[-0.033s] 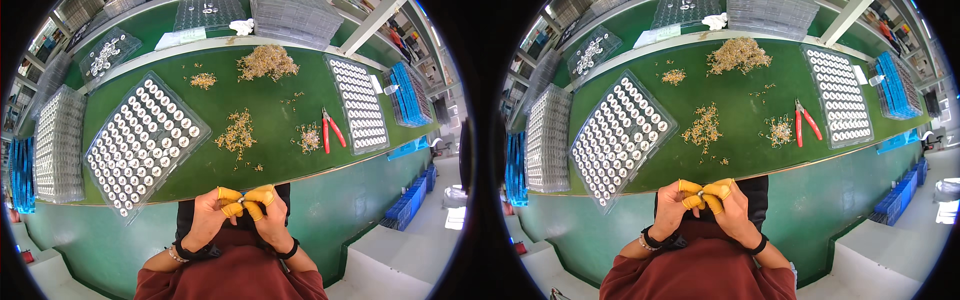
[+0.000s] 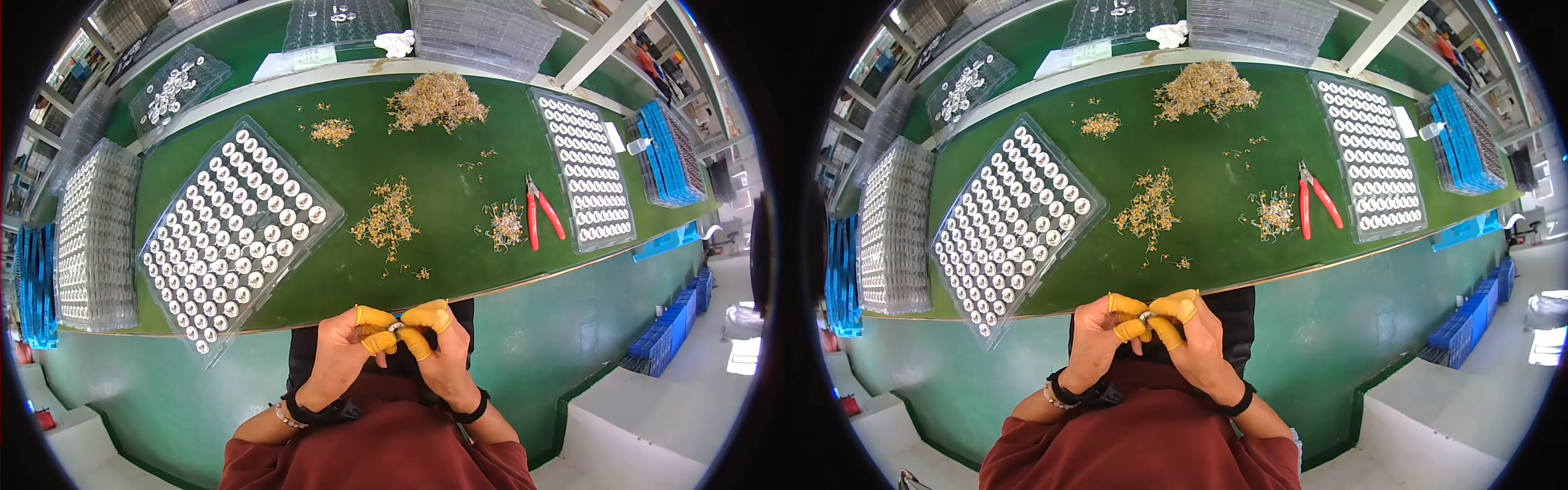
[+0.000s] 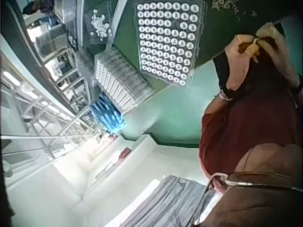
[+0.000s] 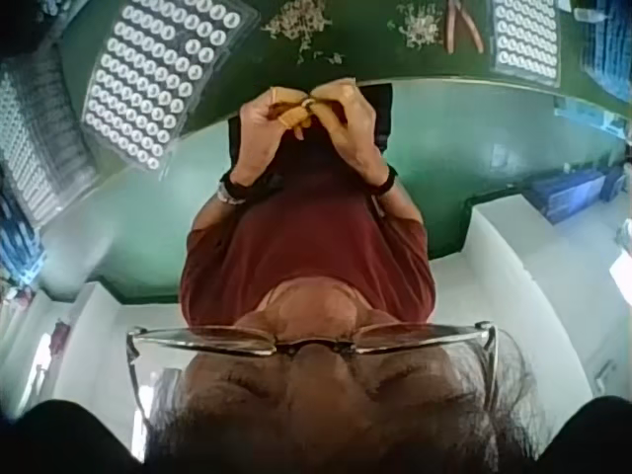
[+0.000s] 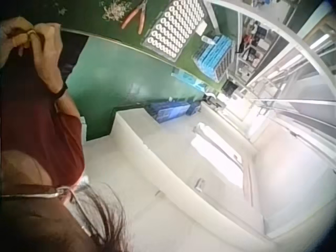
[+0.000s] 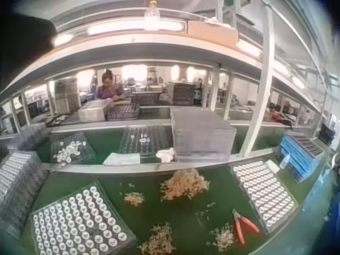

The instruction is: Assembling small electronic components into a tray on a factory production line.

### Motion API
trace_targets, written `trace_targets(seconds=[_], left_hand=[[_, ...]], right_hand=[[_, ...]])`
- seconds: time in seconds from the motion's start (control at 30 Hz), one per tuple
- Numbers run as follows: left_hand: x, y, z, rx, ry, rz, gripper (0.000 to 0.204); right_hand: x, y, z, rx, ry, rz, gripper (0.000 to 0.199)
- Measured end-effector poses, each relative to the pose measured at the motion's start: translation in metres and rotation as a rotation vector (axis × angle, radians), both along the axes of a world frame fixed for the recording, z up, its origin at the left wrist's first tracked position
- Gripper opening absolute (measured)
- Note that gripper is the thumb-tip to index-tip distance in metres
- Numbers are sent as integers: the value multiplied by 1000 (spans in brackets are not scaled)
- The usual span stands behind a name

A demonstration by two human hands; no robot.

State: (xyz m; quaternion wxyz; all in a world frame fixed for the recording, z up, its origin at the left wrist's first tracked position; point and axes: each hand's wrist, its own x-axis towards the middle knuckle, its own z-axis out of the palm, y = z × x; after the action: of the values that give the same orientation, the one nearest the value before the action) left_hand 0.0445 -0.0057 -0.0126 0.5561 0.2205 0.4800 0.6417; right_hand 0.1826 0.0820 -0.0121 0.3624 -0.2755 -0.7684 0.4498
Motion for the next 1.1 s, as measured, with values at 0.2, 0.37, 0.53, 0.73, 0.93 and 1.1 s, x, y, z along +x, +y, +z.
trace_targets(seconds=[0.2,0.37,0.53,0.73,0.93,1.1], left_hand=[[0,-2,-5,32,96,-6,14],[2,-1,-9,183,624,61,16],[1,0,-3,143,450,51,16],[0,-2,-3,81,287,35,15],[1,-2,-4,95,373,46,16],[0,0,-11,241,756,100,18]], right_hand=[[5,5,-1,-236,3,101,22],[1,3,4,-81,1,58,19],[2,1,-5,-206,80,67,19],[2,1,-7,-310,111,88,17],[0,-5,-8,-405,77,77,19],[-3,-8,-11,-357,131,33,19]])
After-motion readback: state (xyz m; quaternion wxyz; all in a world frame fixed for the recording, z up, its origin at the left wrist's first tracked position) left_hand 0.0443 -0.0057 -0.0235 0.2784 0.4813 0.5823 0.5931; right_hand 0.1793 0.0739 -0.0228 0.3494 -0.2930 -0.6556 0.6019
